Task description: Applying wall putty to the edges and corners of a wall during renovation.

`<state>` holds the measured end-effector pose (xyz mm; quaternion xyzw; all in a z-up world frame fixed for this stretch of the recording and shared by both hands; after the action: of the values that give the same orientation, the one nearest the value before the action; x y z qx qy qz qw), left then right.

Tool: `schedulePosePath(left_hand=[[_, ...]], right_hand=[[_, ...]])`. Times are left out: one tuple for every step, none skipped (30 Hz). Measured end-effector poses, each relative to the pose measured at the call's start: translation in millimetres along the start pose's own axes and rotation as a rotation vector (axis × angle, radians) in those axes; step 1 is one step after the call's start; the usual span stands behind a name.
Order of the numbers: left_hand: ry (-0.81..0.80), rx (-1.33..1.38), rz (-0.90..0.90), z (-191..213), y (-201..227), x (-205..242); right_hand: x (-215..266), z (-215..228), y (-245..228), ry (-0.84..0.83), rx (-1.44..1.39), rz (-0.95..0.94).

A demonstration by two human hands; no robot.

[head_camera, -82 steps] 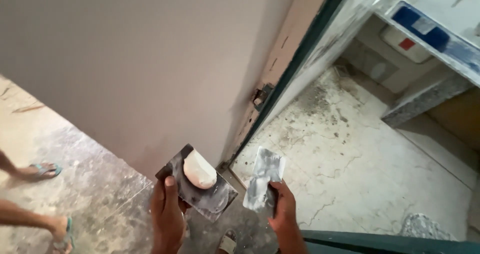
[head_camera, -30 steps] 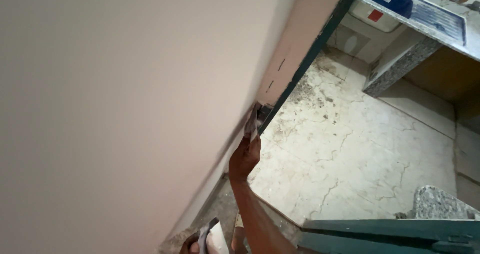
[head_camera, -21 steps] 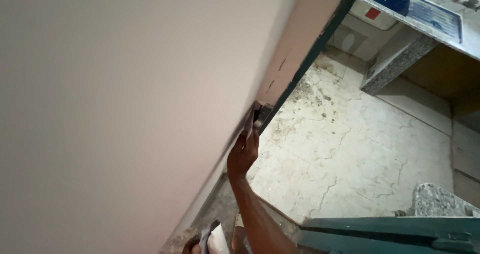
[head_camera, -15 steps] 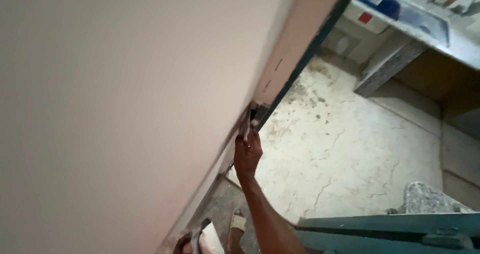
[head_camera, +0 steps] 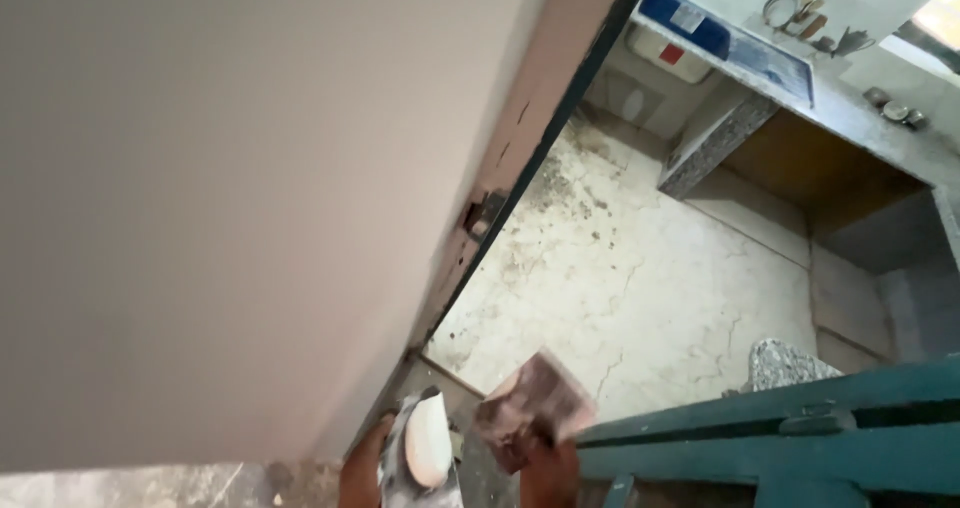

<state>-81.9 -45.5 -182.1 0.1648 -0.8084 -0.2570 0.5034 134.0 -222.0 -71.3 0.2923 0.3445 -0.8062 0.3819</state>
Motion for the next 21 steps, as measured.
schedulePosePath(left_hand=[[0.013,0.019,0.024,-10,8,-9],[0.02,0.035,0.048,-23,15,-18],[0.028,0.051,0.072,-38,22,-26],[0.026,0.054,0.074,-42,17,-27],[-0.075,0.179,0.22,-51,9,-26],[-0.176,0.301,0.368,-58,2,-22],[-0.175,0.302,0.372,-67,16,-4],[-0.141,0.242,0.431,-75,30,12],[-0.107,0.182,0.491,-83,45,28],[-0.105,0.178,0.491,-88,63,49],[-0.056,0.119,0.416,-92,83,67],[-0.008,0.058,0.346,-96,100,87],[-0.006,0.052,0.352,-100,109,99],[0.054,0.057,0.397,-103,118,110],[0.115,0.063,0.442,-106,126,121],[0.118,0.065,0.444,-104,126,122],[0.117,0.08,0.415,-102,127,122],[0.117,0.101,0.381,-100,128,123],[0.121,0.108,0.38,-98,129,123],[0.119,0.13,0.34,-96,133,122],[0.118,0.152,0.301,-95,137,121]], right_hand=[[8,2,-11,-0.013,0.001,-0.001],[16,8,-29,0.021,-0.33,0.103],[23,17,-45,0.056,-0.662,0.204],[4,26,-73,0.054,-0.66,0.206],[-17,40,-100,0.157,-0.607,0.228],[-35,54,-129,0.259,-0.552,0.246],[-35,59,-125,0.256,-0.549,0.245],[-38,57,-120,0.186,-0.473,0.208],[-40,55,-114,0.115,-0.397,0.172],[-40,59,-107,0.116,-0.397,0.168],[-39,57,-97,0.01,-0.281,0.11],[-35,57,-85,-0.1,-0.162,0.048],[-5,44,-61,-0.101,-0.158,0.04],[25,26,-32,-0.208,-0.19,-0.087],[57,9,-4,-0.311,-0.22,-0.216],[73,3,8,-0.315,-0.221,-0.217],[98,-2,37,-0.255,-0.286,-0.775],[129,-8,60,-0.194,-0.346,-1.329],[124,-8,56,-0.201,-0.347,-1.325],[122,-12,54,0.016,-0.632,-1.584],[120,-18,50,0.25,-0.928,-1.82]])
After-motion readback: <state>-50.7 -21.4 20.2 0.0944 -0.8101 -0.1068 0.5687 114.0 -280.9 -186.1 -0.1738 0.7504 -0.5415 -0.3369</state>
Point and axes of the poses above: each hand's wrist, its own x-axis away from the middle knuckle, its own z-axis out of the back of the hand, y = z × x, the point moved 4 cm from there along -x, towards the middle knuckle, and after that the axes turned 13 degrees about y, right-handed, at the moved point
